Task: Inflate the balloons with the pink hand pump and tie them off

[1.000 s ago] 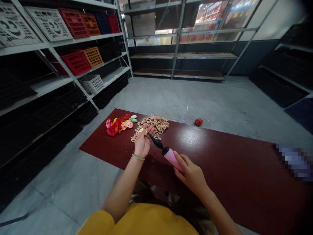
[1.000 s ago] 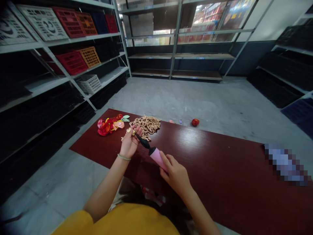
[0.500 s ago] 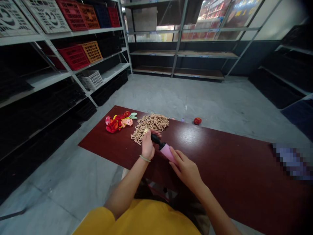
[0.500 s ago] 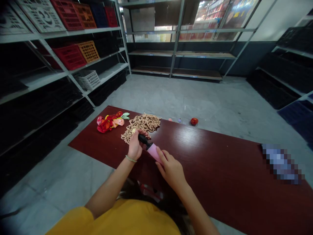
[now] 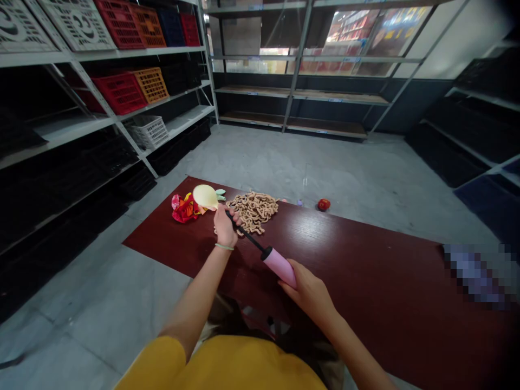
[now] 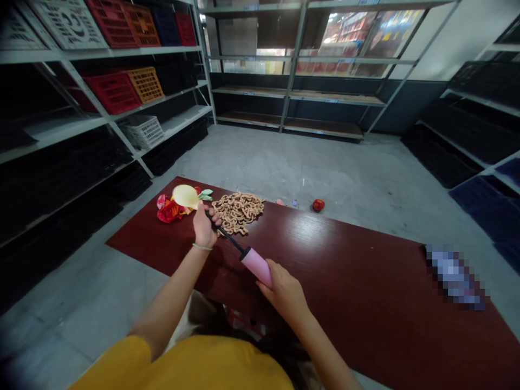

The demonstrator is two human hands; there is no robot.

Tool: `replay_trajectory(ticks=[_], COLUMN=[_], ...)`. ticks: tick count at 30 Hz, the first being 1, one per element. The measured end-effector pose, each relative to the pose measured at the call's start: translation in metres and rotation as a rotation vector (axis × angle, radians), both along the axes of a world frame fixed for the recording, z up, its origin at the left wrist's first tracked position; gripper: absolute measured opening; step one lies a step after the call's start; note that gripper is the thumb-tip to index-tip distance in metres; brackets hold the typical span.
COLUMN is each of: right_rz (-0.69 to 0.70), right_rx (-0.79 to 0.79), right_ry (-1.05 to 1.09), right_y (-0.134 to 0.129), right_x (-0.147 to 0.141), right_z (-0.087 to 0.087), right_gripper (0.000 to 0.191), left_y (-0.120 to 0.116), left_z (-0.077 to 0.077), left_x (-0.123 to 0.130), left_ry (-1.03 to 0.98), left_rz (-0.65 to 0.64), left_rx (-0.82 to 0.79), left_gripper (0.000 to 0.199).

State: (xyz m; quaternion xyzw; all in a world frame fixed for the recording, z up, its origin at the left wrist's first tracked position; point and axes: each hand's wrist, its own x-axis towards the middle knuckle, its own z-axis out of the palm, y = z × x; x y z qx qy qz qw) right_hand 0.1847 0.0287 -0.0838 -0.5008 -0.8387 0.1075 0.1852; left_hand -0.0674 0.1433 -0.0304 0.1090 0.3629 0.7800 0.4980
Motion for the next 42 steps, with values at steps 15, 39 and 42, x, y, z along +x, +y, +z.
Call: replay_trajectory(ticks=[15, 39, 42], right_rz=[-0.105, -0.124, -0.101], right_rx=[0.033, -0.156, -0.188], right_ry=[-0.043, -0.042, 0.035], right_y=[0.02, 0.001, -0.013], right_x=[-0.034, -0.012, 0.004], right_z=[0.017, 0.026, 0.02], right_gripper=[0.055, 0.051, 0.052], left_y=[-0.019, -0.021, -0.01], left_z=[-0.019, -0.033, -0.019], left_x=[0.055, 0.063, 0.033], left_ry=[0.044, 0.051, 0.048], left_rz=[-0.102, -0.107, -0.074], left_rx=[-0.002, -0.091, -0.061], left_gripper=[0.027, 0.024, 0.021])
